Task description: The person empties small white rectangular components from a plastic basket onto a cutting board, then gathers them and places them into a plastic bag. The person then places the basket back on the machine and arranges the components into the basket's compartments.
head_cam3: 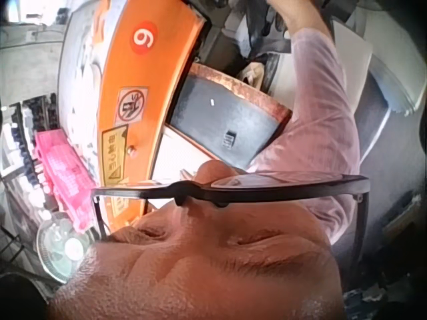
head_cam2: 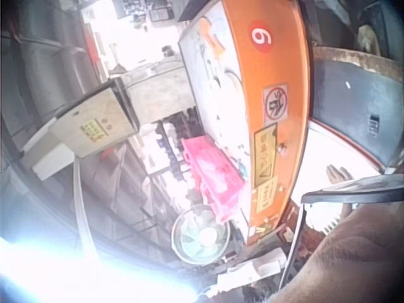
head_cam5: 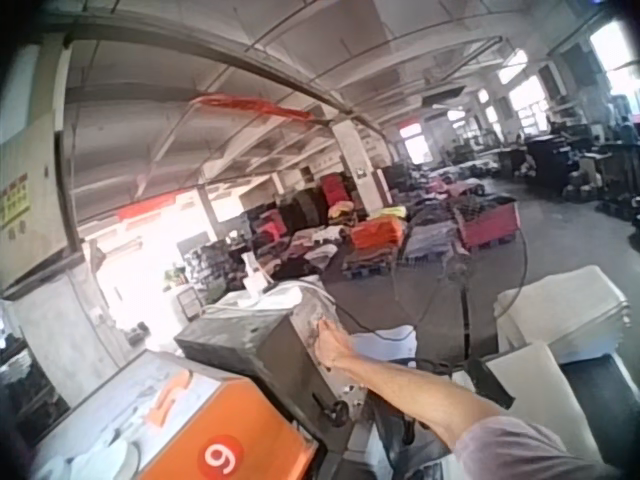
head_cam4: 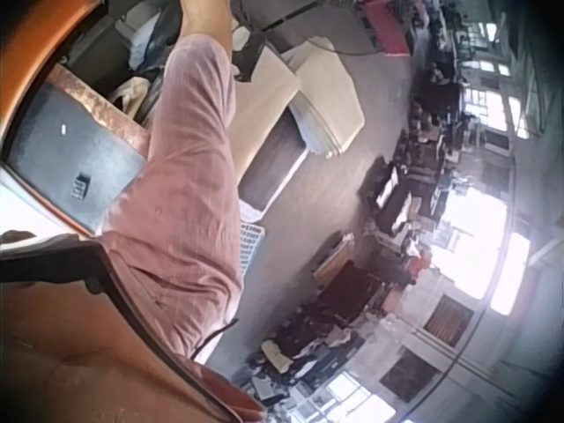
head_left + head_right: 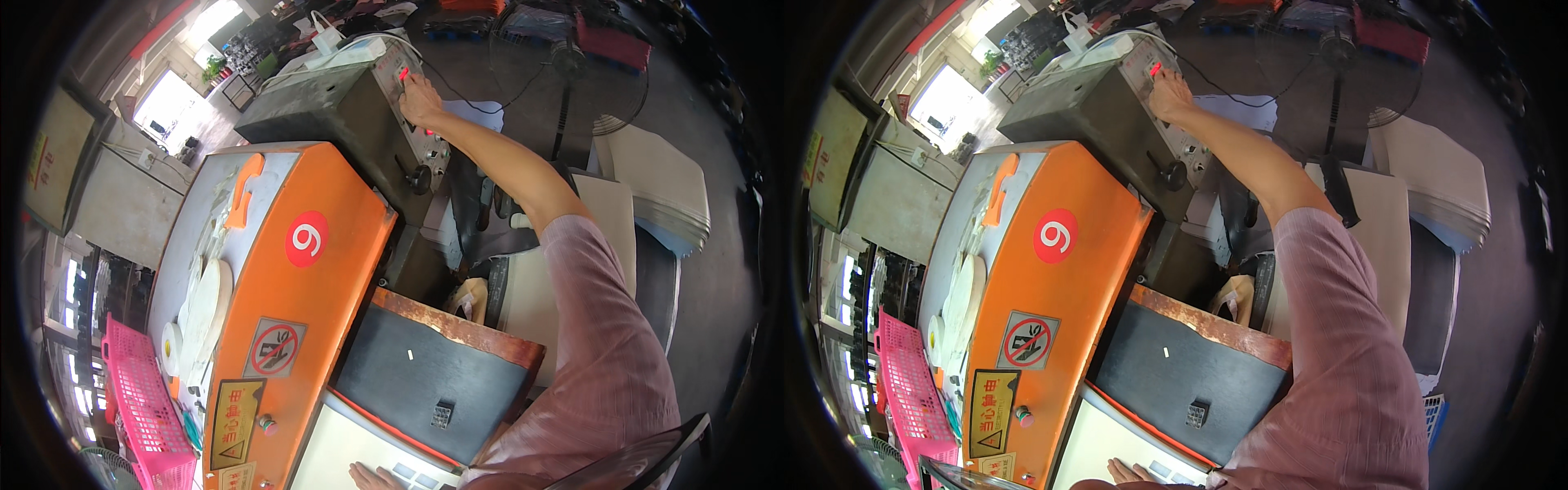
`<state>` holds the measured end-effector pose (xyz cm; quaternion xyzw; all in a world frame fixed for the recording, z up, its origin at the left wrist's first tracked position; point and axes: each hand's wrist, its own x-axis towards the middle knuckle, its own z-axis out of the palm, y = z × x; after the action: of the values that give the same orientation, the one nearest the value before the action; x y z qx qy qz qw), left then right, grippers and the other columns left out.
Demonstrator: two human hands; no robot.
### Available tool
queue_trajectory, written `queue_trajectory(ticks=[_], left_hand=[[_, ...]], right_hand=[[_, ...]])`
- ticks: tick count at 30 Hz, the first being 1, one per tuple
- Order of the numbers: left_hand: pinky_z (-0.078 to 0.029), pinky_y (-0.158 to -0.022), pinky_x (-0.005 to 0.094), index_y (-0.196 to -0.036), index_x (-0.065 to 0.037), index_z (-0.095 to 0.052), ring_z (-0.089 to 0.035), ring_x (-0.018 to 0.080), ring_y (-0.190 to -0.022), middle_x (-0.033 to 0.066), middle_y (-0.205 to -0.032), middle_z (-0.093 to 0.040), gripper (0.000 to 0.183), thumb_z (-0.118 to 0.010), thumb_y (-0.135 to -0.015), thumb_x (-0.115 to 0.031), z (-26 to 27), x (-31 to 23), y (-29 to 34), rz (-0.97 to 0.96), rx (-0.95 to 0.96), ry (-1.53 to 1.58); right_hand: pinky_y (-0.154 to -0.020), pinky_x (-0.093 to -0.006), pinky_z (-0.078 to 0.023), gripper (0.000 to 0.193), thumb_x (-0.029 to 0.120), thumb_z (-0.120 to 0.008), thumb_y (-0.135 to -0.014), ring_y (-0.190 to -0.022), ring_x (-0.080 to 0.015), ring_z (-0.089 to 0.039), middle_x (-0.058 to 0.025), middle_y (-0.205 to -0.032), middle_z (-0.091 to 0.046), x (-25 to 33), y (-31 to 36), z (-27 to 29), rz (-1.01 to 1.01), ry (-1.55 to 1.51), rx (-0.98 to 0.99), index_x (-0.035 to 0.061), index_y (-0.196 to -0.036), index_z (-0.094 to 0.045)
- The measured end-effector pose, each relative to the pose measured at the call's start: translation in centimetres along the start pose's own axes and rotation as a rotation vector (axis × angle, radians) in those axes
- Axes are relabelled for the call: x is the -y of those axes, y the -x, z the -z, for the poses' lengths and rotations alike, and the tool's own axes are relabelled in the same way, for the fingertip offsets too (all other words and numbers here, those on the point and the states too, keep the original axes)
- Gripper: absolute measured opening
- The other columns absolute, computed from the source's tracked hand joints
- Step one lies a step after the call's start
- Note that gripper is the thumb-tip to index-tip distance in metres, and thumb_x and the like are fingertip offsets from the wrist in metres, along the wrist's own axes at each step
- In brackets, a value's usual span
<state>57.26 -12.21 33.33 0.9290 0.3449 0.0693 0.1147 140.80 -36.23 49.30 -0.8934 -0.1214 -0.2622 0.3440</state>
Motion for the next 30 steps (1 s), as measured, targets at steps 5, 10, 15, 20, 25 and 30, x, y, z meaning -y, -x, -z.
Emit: queue_trajectory(ticks=[5,10,15,20,25,30], left_hand=[[-0.022,-0.123,0.0573,-0.152,0.012,-0.035,-0.029,0.0512,-0.147,0.0356,-0.157,-0.033,0.067,-0.05,-0.104,-0.032,-0.4,0.3,0.0,-0.036,-0.015,-0.024],[-0.021,-0.122,0.0577,-0.152,0.013,-0.036,-0.03,0.0514,-0.147,0.0353,-0.156,-0.035,0.066,-0.051,-0.102,-0.028,-0.6,0.2,-0.1,-0.056,-0.044,-0.048],[-0.021,-0.122,0.0569,-0.149,0.013,-0.04,-0.031,0.0499,-0.147,0.0342,-0.155,-0.038,0.066,-0.058,-0.096,-0.02,-1.4,1.0,-0.1,0.081,-0.065,0.036],[-0.028,-0.122,0.0532,-0.142,0.006,-0.052,-0.04,0.0438,-0.143,0.0282,-0.149,-0.048,0.06,-0.063,-0.092,-0.025,-2.2,1.6,-0.6,0.005,-0.254,0.032],[-0.032,-0.119,0.0539,-0.14,0.0,-0.053,-0.044,0.0445,-0.139,0.0246,-0.143,-0.054,0.054,-0.066,-0.092,-0.021,0.3,0.1,1.9,0.061,-0.457,0.233],[-0.05,-0.091,0.0434,-0.122,0.003,-0.066,-0.062,0.0351,-0.1,0.0174,-0.105,-0.068,0.034,-0.068,-0.09,-0.005,3.6,2.3,16.1,0.292,-0.611,0.478]], right_hand=[[-0.109,-0.0544,-0.044,0.062,0.016,-0.056,-0.093,-0.133,-0.0441,-0.047,-0.0168,-0.151,-0.045,-0.6,0.9,2.0,-0.048,-0.023,0.153,0.0136,-0.153,-0.039],[-0.107,-0.0505,-0.047,0.056,0.014,-0.055,-0.091,-0.131,-0.0413,-0.052,-0.0175,-0.144,-0.054,-0.4,1.0,3.8,-0.069,0.019,0.113,0.0124,-0.147,-0.05],[-0.095,-0.0477,-0.053,0.028,0.016,-0.053,-0.097,-0.11,-0.0414,-0.067,-0.0215,-0.119,-0.07,5.9,10.4,2.1,0.202,-0.265,-0.031,0.0039,-0.115,-0.071],[-0.075,-0.0328,-0.051,0.013,0.011,-0.061,-0.102,-0.083,-0.0265,-0.066,-0.0148,-0.094,-0.064,19.3,31.5,3.3,0.606,-0.666,0.543,-0.0004,-0.107,-0.065],[-0.062,-0.0328,-0.048,0.005,0.004,-0.067,-0.095,-0.069,-0.0254,-0.063,-0.0133,-0.083,-0.064,32.4,48.1,6.9,0.948,-0.942,0.94,-0.001,-0.095,-0.067],[-0.055,-0.0332,-0.044,0.013,0.009,-0.073,-0.093,-0.058,-0.0214,-0.058,-0.0129,-0.071,-0.063,40.1,59.0,8.5,1.04,-0.934,1.275,-0.0013,-0.086,-0.069]])
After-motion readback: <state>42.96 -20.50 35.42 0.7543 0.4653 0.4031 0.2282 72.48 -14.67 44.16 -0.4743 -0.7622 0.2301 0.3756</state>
